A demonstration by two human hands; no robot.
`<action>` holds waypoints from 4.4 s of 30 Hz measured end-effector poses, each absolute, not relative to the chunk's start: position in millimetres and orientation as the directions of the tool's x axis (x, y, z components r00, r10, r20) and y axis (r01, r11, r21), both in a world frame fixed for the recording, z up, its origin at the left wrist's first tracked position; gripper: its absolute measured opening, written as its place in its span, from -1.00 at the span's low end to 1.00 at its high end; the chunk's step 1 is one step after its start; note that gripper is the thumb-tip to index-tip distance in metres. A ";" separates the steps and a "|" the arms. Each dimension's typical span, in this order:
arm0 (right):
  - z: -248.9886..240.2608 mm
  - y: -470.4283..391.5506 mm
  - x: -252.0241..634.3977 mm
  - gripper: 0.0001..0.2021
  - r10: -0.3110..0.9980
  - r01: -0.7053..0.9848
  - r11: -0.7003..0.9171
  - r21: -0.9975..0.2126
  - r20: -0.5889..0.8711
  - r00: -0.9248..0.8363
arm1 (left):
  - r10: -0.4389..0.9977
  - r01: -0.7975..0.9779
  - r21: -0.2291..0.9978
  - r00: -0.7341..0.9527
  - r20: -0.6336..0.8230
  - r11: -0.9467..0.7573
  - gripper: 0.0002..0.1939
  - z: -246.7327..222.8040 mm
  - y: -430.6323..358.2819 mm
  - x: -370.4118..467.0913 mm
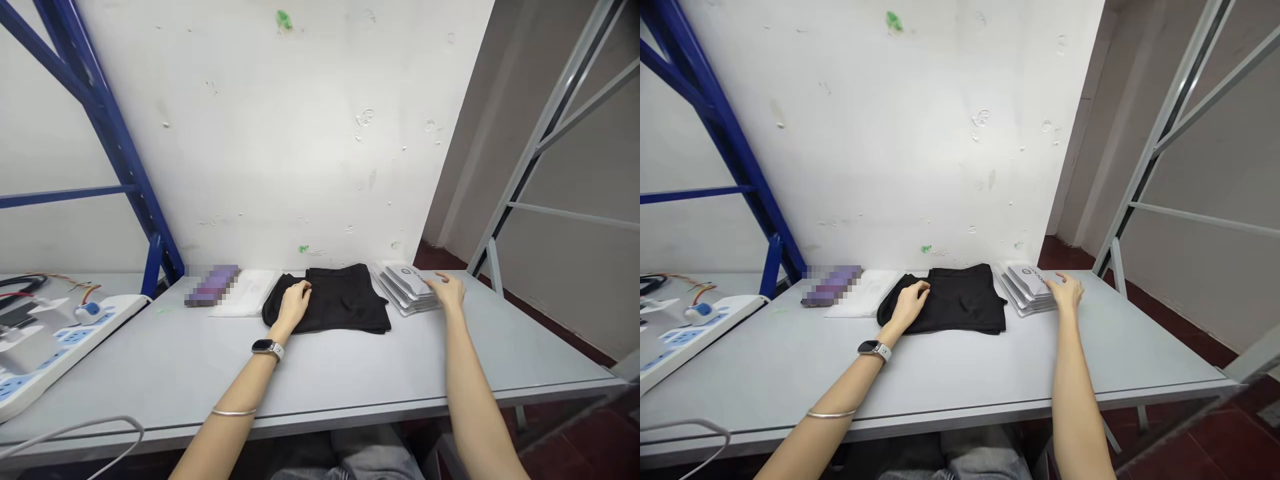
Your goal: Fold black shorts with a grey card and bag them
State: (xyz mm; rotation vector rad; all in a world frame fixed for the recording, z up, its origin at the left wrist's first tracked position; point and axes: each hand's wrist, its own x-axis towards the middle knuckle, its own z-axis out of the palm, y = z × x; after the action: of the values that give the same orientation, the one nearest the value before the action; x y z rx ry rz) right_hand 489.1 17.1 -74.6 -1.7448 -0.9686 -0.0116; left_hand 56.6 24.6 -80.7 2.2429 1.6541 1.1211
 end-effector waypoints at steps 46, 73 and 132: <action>-61.7 -40.8 316.7 -0.73 0.800 0.694 0.597 -0.402 0.227 -0.556 | 0.766 0.726 0.248 0.627 0.141 -0.641 -0.67 -52.6 -30.1 -0.2; -12.4 -82.8 380.5 -0.75 0.902 0.626 0.432 -0.649 0.323 -0.288 | 0.874 0.714 0.506 0.426 0.233 -0.484 -0.68 6.8 -76.7 -43.1; -54.6 -22.3 271.1 -0.38 0.836 0.391 0.434 -0.811 0.525 0.161 | 0.899 0.822 0.455 0.145 0.413 -0.342 -0.75 -16.2 -42.5 82.7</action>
State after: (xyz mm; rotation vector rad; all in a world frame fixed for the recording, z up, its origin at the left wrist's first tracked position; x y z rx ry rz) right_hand 271.1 -22.3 -54.6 -1.1597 -1.4466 0.4497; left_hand 82.7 -42.5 -16.2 2.2835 1.7263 0.9668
